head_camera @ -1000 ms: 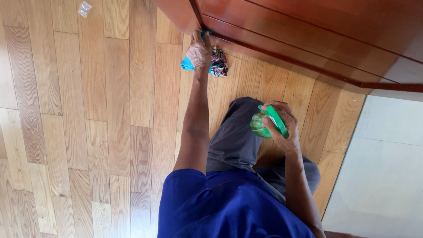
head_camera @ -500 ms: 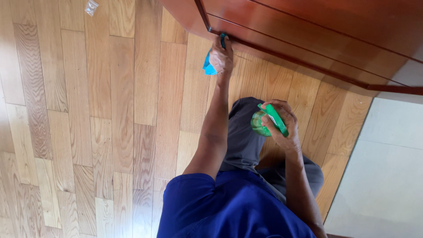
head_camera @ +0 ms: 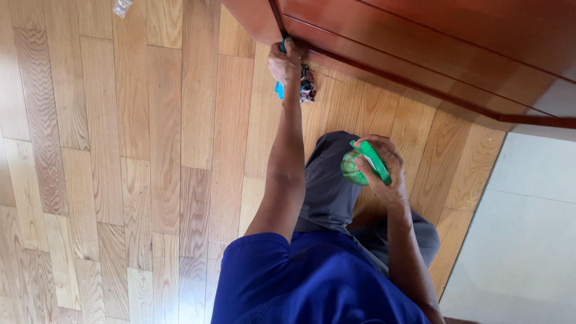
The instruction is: The person kneels on the floor and wipes the lower panels of a wooden cabinet using a blue cloth and a green spray bottle. They repeatedly spray and wipe the surface, moving along the cabinet's length.
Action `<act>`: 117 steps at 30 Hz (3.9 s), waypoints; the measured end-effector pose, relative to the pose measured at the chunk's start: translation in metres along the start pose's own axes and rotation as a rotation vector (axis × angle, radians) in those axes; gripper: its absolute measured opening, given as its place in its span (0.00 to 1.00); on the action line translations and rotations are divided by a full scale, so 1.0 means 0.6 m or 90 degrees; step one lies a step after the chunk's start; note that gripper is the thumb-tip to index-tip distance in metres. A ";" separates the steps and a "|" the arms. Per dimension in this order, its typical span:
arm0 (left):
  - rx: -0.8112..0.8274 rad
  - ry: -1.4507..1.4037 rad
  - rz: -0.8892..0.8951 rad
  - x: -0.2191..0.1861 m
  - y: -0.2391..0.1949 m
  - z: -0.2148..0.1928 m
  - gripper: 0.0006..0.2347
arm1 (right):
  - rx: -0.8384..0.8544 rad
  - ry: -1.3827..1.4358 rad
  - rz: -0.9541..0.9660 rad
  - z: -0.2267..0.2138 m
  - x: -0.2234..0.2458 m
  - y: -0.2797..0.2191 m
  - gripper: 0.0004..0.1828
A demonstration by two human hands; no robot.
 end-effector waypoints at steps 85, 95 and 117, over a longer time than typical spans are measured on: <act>0.179 0.172 0.321 -0.007 -0.057 -0.072 0.23 | 0.009 -0.002 0.016 0.013 -0.013 -0.028 0.17; 0.172 0.604 0.325 -0.023 -0.054 -0.018 0.21 | -0.005 0.008 0.019 0.004 0.002 -0.033 0.16; 0.230 0.383 0.539 -0.017 -0.015 -0.116 0.18 | -0.064 0.018 -0.044 0.039 0.068 -0.044 0.13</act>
Point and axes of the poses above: each hand's wrist, its own y-axis towards the middle knuckle, its own z-axis out of the palm, x = y × z, the point moved 5 cm from there along y, towards the middle knuckle, and after that the axes turned 11 degrees about -z, right-handed, at the moved point
